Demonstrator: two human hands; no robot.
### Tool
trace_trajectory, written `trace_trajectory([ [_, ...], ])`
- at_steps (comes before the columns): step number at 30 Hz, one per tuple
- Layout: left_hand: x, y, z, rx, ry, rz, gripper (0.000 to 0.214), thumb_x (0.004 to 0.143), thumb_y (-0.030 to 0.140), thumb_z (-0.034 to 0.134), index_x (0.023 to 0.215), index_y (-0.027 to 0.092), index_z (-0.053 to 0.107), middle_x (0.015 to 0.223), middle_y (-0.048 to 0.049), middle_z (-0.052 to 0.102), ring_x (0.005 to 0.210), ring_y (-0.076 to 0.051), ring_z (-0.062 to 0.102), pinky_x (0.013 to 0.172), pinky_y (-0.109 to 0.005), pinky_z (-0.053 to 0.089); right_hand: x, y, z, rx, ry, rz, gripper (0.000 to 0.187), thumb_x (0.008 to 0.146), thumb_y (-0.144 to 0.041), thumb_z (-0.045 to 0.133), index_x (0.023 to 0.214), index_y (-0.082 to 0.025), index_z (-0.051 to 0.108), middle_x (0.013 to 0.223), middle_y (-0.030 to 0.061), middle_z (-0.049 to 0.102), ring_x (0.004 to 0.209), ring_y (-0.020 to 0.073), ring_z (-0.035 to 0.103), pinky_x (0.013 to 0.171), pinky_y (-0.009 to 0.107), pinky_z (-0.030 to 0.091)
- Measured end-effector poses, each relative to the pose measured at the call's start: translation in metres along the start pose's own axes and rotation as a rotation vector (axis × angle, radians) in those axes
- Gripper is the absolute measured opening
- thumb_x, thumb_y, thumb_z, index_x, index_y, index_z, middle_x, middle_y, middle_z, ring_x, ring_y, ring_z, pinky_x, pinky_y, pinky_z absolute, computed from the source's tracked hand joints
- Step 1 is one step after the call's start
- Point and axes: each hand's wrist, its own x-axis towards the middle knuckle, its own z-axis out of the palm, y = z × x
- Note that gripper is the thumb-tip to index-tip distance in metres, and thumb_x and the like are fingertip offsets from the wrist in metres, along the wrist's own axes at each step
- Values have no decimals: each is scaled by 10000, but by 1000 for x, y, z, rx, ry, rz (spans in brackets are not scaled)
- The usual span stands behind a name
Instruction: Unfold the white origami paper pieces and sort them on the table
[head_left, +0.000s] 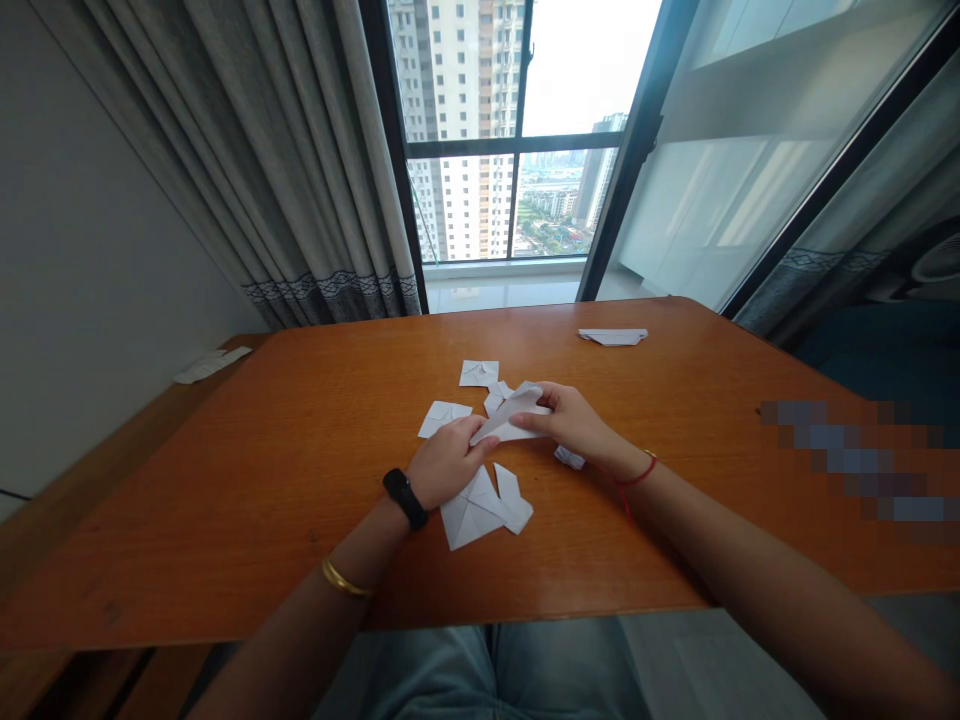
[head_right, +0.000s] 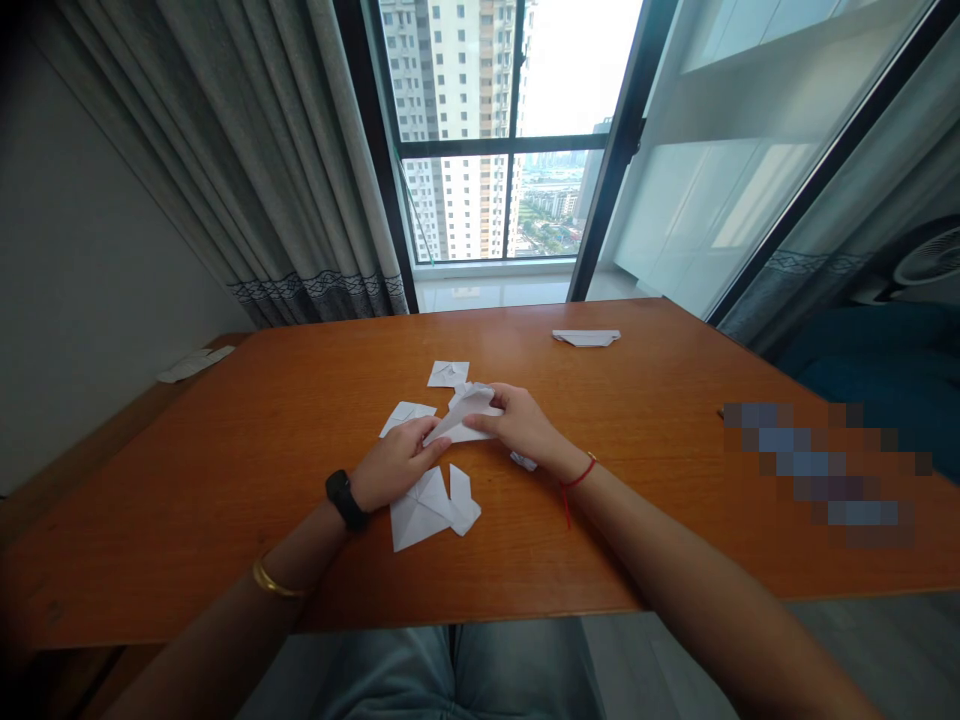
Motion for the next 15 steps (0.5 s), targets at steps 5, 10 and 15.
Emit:
trace_trajectory([
  [5,0,-1,3,-119,-65,-30,316,955,366,312,713,202,432,662,23,516,629,-143,482,612,-272,345,-2,1,2,95,-6,57,351,699,-345,716,977,-144,643,966,66,696,851,203,636,772,332,495],
  [10,0,0,3,-191,-43,-51,328,952,378,314,765,184,503,678,16,521,652,-144,485,624,-269,358,2,2,1,93,38,27,342,722,-416,691,929,-150,632,899,55,683,788,186,623,692,301,494],
  [15,0,-1,2,-252,64,-69,401,939,413,361,1190,157,539,725,11,552,702,-154,522,683,-271,396,19,28,-70,41,400,74,317,690,-401,679,856,-134,642,792,58,667,650,158,575,579,267,433],
])
